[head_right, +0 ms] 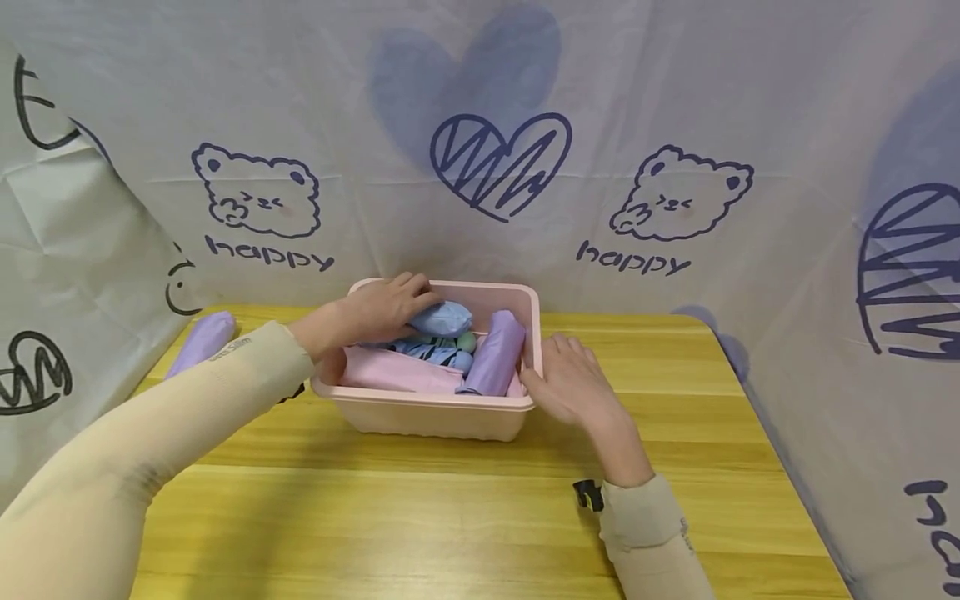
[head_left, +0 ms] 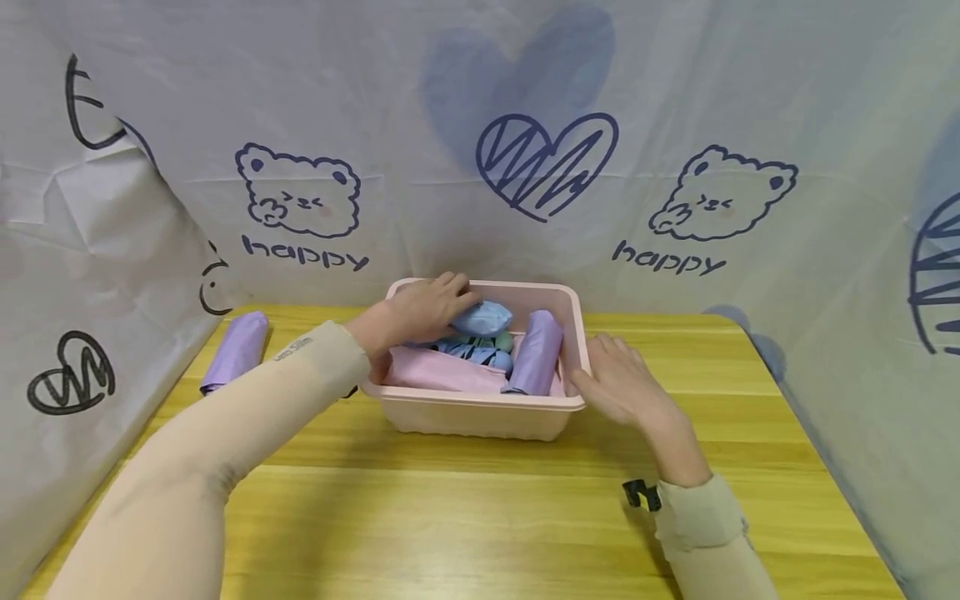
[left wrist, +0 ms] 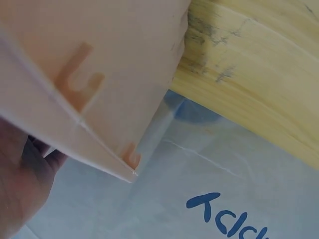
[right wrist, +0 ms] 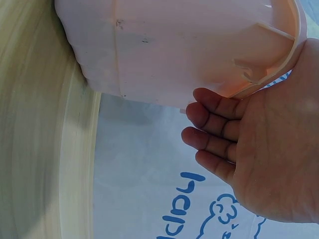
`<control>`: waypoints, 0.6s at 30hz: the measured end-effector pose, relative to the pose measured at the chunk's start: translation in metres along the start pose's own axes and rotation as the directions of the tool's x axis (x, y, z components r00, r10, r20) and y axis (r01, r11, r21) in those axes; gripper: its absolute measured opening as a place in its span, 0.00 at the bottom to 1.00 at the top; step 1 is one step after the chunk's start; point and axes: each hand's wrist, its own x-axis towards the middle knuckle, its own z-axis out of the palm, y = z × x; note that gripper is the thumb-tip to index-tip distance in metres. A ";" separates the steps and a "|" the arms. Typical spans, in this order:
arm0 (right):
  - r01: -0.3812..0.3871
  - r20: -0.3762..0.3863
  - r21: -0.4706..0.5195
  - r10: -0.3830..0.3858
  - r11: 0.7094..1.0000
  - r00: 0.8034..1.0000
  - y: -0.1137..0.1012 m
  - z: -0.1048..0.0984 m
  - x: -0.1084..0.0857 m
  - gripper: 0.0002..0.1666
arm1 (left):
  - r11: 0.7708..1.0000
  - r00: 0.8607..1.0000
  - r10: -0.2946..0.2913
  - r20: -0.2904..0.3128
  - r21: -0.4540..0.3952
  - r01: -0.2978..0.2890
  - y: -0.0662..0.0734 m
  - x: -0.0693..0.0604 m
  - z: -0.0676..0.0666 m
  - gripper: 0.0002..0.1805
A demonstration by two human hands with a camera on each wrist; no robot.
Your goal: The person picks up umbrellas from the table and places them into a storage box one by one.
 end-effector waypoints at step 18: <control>0.011 -0.008 -0.016 -0.011 1.000 1.000 0.002 0.000 0.001 0.27 | 0.998 0.994 -0.003 -0.111 -0.070 -0.005 0.002 -0.028 -0.001 0.33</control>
